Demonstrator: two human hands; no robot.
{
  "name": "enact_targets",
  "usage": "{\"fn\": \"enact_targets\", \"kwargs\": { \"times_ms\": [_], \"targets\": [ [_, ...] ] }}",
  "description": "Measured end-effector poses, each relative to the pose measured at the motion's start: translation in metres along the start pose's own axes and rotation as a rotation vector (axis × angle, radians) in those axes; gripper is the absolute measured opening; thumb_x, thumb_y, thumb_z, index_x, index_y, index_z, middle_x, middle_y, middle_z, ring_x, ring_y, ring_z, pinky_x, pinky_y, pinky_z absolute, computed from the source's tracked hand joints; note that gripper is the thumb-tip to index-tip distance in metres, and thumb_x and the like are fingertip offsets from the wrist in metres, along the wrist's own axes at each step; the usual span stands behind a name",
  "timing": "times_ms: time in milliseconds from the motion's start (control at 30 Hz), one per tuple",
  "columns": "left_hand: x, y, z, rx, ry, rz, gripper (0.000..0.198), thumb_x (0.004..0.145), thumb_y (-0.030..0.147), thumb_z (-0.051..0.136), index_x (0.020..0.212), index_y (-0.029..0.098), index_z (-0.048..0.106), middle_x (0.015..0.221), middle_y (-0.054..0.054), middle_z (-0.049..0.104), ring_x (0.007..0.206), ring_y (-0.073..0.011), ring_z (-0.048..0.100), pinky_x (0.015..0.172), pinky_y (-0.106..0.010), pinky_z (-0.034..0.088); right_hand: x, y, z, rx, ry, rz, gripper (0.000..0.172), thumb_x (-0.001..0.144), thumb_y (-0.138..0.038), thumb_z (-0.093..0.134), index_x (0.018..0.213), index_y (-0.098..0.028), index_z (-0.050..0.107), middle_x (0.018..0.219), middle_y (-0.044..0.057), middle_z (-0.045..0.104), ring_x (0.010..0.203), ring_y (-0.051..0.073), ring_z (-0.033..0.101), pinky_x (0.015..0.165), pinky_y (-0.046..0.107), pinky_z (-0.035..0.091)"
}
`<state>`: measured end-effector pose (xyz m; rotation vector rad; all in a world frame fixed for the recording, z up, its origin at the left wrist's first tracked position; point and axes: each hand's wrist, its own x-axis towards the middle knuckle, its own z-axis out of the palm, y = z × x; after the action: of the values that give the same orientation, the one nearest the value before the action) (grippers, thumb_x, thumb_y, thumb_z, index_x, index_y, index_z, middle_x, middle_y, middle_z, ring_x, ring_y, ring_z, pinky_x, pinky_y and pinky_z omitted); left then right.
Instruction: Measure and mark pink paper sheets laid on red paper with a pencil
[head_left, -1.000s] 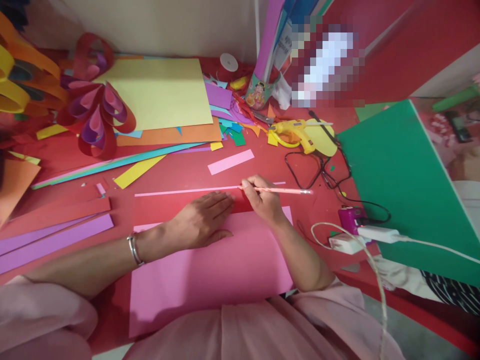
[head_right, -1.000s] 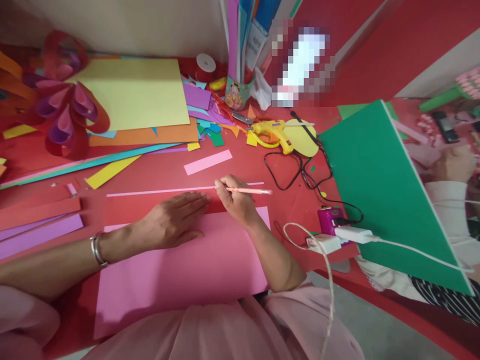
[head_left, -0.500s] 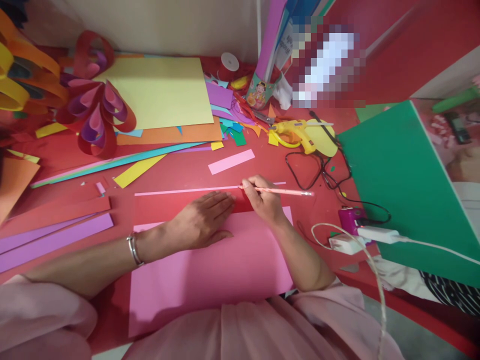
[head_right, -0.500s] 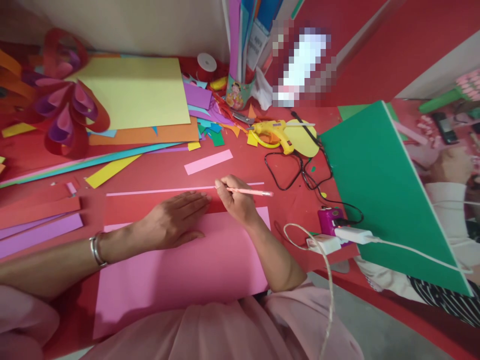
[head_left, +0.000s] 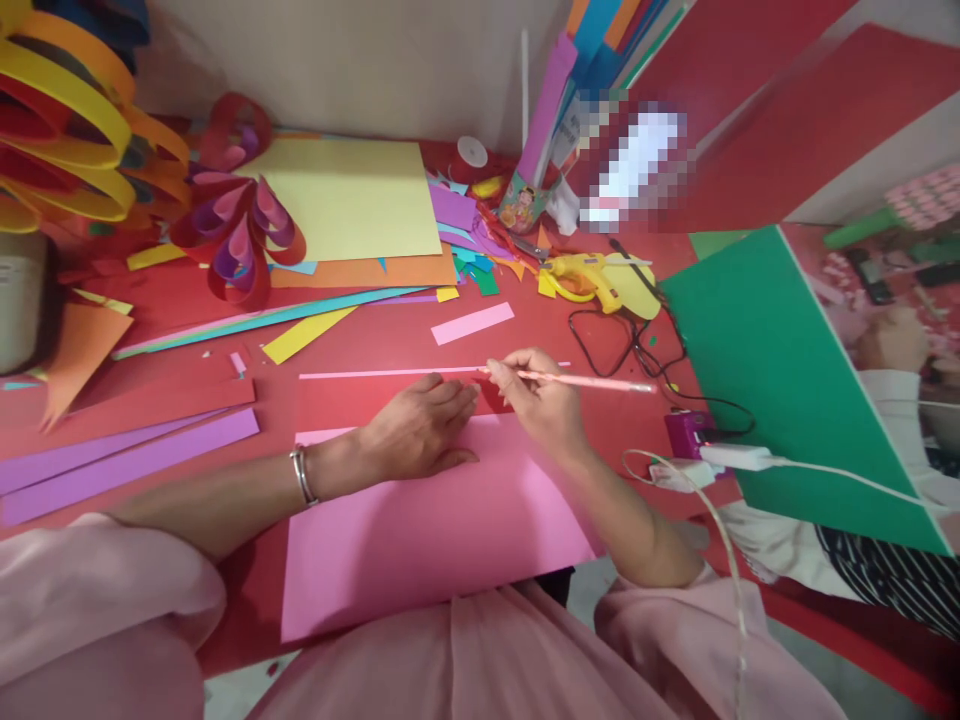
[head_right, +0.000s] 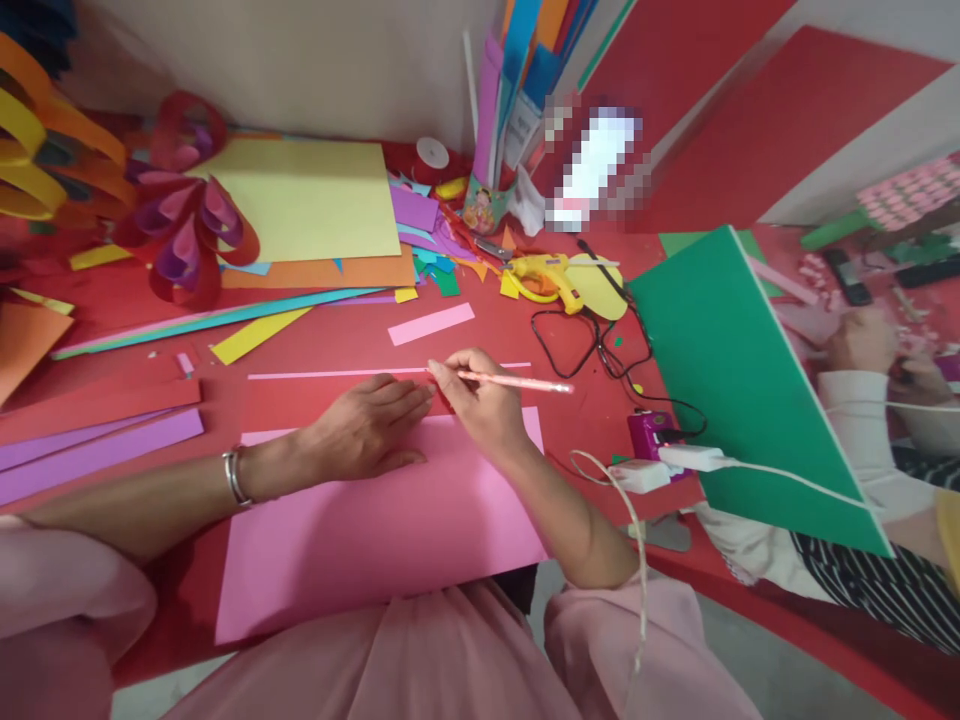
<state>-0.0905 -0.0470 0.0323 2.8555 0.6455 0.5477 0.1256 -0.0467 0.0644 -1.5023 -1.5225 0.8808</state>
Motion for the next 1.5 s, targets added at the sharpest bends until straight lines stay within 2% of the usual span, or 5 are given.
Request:
{"fn": "enact_targets", "kwargs": {
  "times_ms": [133, 267, 400, 700, 1500],
  "targets": [
    [-0.001, 0.003, 0.001, 0.041, 0.018, -0.011, 0.066, 0.106, 0.059, 0.051, 0.134, 0.001, 0.066, 0.138, -0.026, 0.068, 0.123, -0.0370, 0.066, 0.108, -0.053, 0.051, 0.011, 0.008, 0.023, -0.002, 0.044, -0.061, 0.034, 0.097, -0.051, 0.065, 0.077, -0.025, 0.056, 0.065, -0.003, 0.064, 0.058, 0.013, 0.057, 0.058, 0.027, 0.045],
    [-0.002, 0.006, 0.002, 0.060, 0.025, -0.023, 0.067, 0.107, 0.061, 0.048, 0.131, 0.001, 0.069, 0.133, -0.024, 0.072, 0.123, -0.0364, 0.066, 0.109, -0.051, 0.052, 0.015, 0.024, 0.034, -0.110, 0.047, -0.109, 0.033, 0.097, -0.048, 0.062, 0.074, -0.025, 0.053, 0.061, -0.005, 0.056, 0.056, 0.013, 0.051, 0.058, 0.027, 0.041],
    [-0.004, 0.006, 0.003, 0.039, 0.061, -0.029, 0.065, 0.107, 0.059, 0.049, 0.128, 0.001, 0.070, 0.134, -0.023, 0.071, 0.123, -0.0355, 0.066, 0.111, -0.050, 0.051, 0.015, 0.026, 0.030, -0.140, 0.054, -0.096, 0.032, 0.097, -0.045, 0.060, 0.074, -0.025, 0.051, 0.061, -0.006, 0.051, 0.055, 0.013, 0.048, 0.058, 0.027, 0.039],
    [-0.003, 0.006, 0.003, 0.017, 0.085, -0.021, 0.063, 0.105, 0.054, 0.055, 0.131, -0.002, 0.067, 0.131, -0.027, 0.071, 0.119, -0.0364, 0.067, 0.109, -0.052, 0.054, 0.018, 0.025, 0.024, -0.143, -0.045, -0.104, 0.032, 0.099, -0.047, 0.059, 0.076, -0.026, 0.052, 0.063, -0.005, 0.053, 0.058, 0.013, 0.050, 0.059, 0.027, 0.040],
    [-0.003, 0.005, 0.001, -0.004, -0.007, -0.049, 0.061, 0.107, 0.055, 0.052, 0.135, 0.003, 0.068, 0.138, -0.024, 0.069, 0.124, -0.0358, 0.065, 0.112, -0.053, 0.053, 0.017, 0.025, 0.024, -0.157, -0.051, -0.118, 0.032, 0.099, -0.047, 0.059, 0.076, -0.026, 0.052, 0.062, -0.005, 0.054, 0.059, 0.014, 0.052, 0.060, 0.028, 0.041]
  ]
}}
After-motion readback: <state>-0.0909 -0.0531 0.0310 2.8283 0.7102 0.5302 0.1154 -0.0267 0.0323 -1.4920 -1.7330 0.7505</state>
